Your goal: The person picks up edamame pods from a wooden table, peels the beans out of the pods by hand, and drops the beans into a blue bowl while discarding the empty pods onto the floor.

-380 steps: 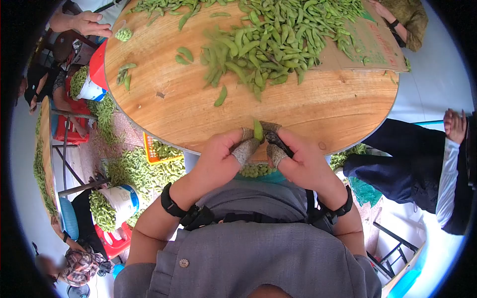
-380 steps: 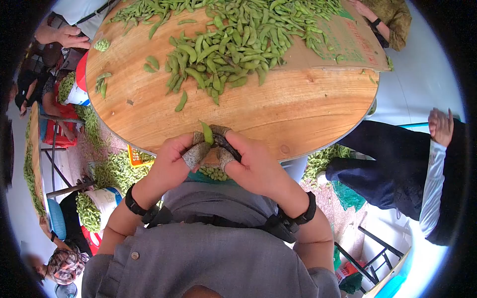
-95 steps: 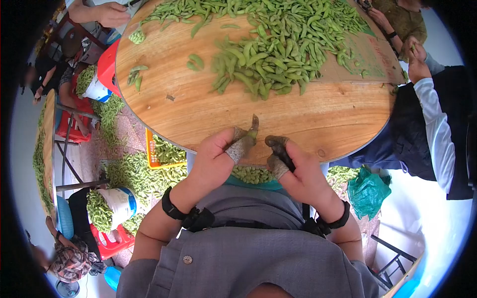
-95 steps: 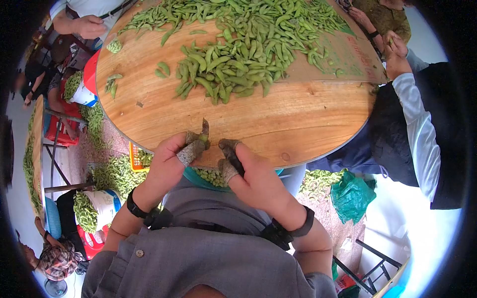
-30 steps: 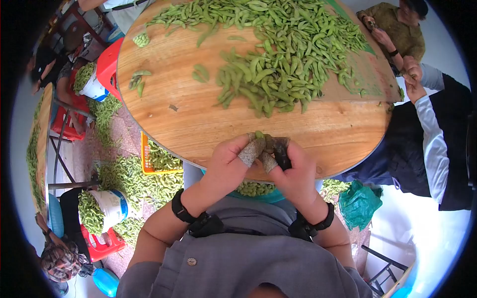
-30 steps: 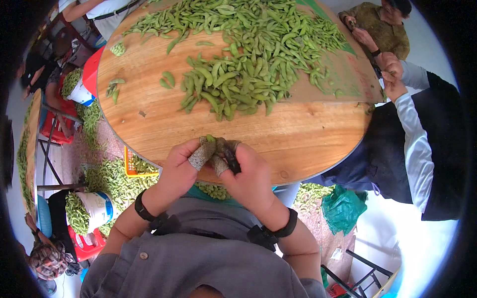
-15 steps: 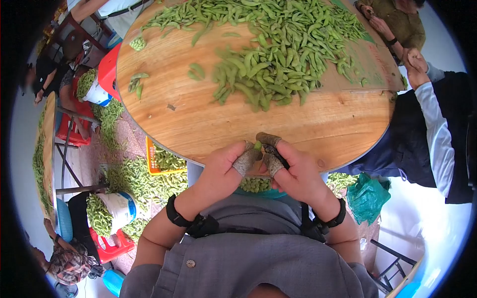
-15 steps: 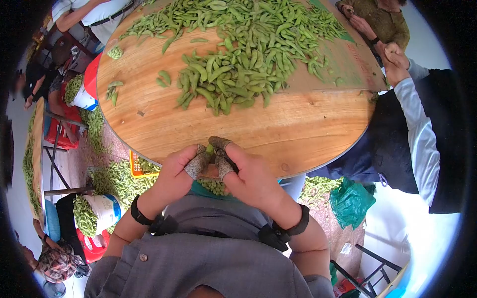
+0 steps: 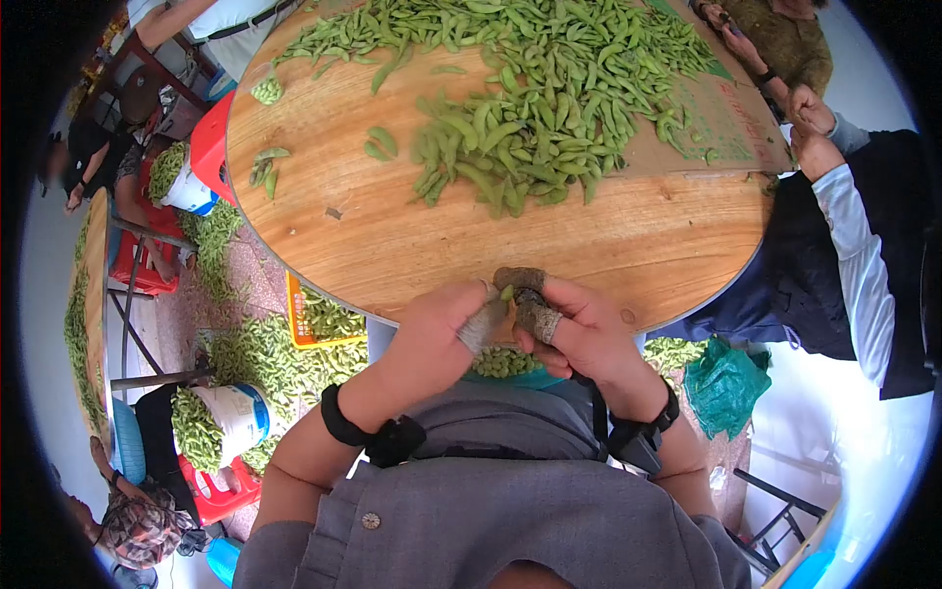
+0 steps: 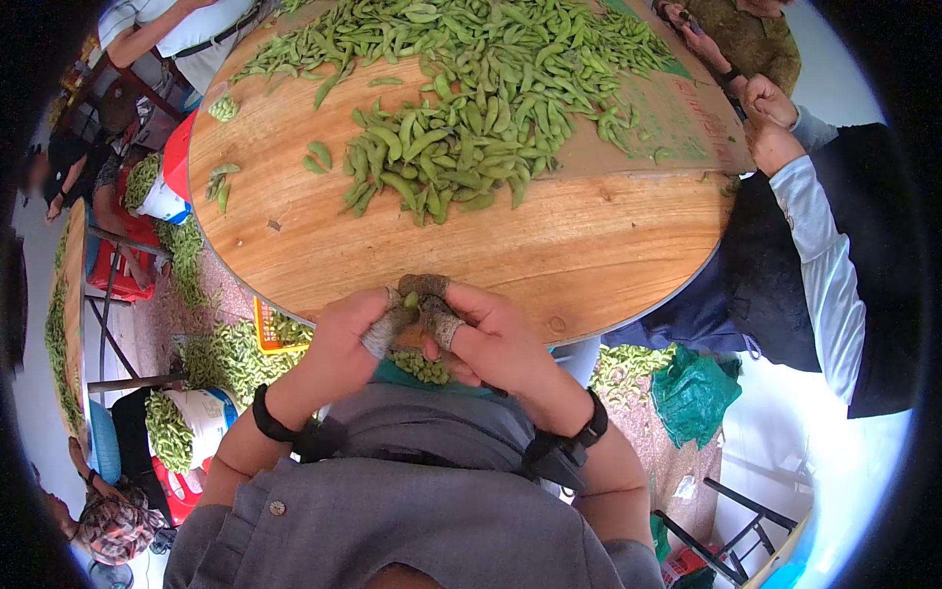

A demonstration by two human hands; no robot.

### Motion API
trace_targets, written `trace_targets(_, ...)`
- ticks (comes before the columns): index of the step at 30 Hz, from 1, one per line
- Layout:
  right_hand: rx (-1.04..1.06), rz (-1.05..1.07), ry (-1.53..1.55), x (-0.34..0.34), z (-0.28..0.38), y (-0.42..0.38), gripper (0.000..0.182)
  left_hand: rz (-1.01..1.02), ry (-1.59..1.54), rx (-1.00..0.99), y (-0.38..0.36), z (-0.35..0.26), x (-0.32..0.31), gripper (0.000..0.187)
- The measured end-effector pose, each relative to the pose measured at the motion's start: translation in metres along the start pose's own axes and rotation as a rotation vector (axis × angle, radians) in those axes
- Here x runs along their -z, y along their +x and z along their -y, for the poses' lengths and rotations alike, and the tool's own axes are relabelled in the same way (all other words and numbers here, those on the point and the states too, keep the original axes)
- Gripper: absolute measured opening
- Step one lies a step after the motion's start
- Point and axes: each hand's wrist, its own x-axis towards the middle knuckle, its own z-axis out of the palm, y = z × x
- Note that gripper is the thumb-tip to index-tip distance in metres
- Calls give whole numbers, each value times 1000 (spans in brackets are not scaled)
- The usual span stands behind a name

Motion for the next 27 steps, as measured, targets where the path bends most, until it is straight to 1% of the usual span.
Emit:
trace_targets(1,-1,-1,1,-3,-1,-2,41,2,-2,1,-2,0,1,9)
trace_targets(3,-64,0,293,-11,-2,-8,32,138,-1535,831,-7,-4,3,8)
trace_targets(4,-68,0,298,-14,-3,-11,32,138,-1535,838,-10,-5,2,8)
trace_targets(6,-67,10,300,-19,-3,-15,28,254,-1861,789,-13,-6,-1,16)
trace_targets(7,-69,8,303,-18,-6,-15,28,255,-1862,792,-15,-4,-3,16)
trace_targets(9,68,42,138,-14,-14,-16,28,337,-1951,838,-18,1,-8,25)
trace_targets(10,66,41,135,-11,-13,-16,28,338,-1954,836,-18,2,-9,25)
trace_targets(12,31,-10,-28,-4,-8,-12,30,368,-1828,885,-18,3,-10,36)
trace_targets(13,31,-10,-28,-2,-10,-11,30,368,-1828,885,-20,2,-11,36)
trace_targets(15,119,-18,-153,2,-13,-6,26,410,-1849,918,-21,1,-11,30)
trace_targets(16,124,-21,-153,3,-10,-6,26,416,-1844,916,-22,2,-13,30)
trace_targets(18,110,17,-206,4,-2,-9,19,528,-2063,850,-25,5,-15,29)
trace_targets(19,112,13,-206,5,-6,-8,19,534,-2061,850,-26,4,-15,29)
trace_targets(21,354,26,-273,5,-15,-2,20,535,-1990,912,-27,4,-15,26)
trace_targets(22,356,24,-275,6,-12,-5,20,539,-1990,910,-25,3,-13,26)
trace_targets(24,412,-55,-779,4,3,-13,27,401,-1658,993,-21,-4,-6,23)
trace_targets(25,411,-56,-780,2,7,-15,27,402,-1659,993,-17,-8,-1,23)
trace_targets(27,458,-103,-934,-2,12,-18,28,427,-1414,885,-10,-14,6,17)
